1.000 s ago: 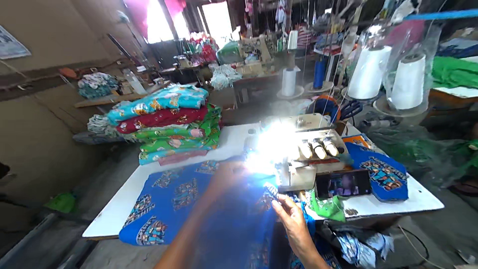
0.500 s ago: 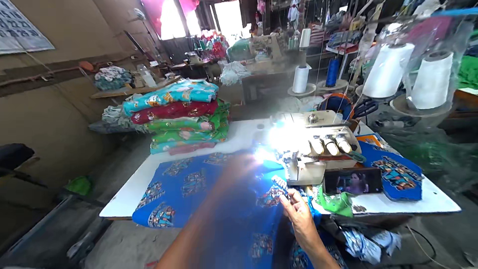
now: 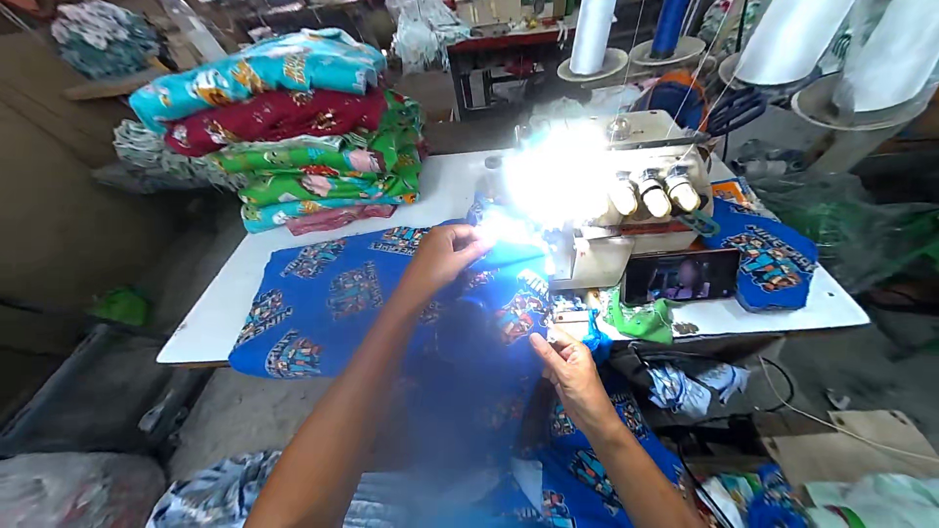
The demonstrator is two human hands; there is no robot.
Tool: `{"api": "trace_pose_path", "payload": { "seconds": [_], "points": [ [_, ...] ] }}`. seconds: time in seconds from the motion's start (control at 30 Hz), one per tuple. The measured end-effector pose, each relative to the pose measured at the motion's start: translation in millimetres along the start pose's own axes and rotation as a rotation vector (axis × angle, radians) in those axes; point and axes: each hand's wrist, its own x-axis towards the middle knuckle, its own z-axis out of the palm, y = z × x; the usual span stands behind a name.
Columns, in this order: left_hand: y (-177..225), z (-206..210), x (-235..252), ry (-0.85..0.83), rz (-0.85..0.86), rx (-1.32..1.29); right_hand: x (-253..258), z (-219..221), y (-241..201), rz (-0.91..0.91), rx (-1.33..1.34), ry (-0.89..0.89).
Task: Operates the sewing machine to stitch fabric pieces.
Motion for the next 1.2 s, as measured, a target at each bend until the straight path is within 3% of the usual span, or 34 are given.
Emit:
{"api": "trace_pose_path", "payload": {
  "seconds": [0.07,0.13,0.2,0.3,0.53,0.93,1.2],
  "points": [
    [3,3,-1,0.119,0.036,0.041,-3,2,1,0.009,-0.004,0.004],
    [11,8,-10,0.229,0.213,0.178,-6,4,0,0.018,-0.006,0.016],
    [24,19,-35,0.180,0.424,0.398,-10,5,-2,0.026,-0.005,0.011],
    [25,51,-75,0.124,0.589,0.634,-15,4,-1,0.024,-0.017,-0.001],
    [32,80,-113,0.166,0.481,0.693,-27,-7,3,-0.083,-0.234,-0.043],
    [57,80,-53,0.205,0.383,0.782,25,-1,-17,-0.253,-0.211,-0.051],
    [42,96,-67,0.313,0.365,0.707,33,-2,-19,-0.291,-0.260,0.018]
  ]
}}
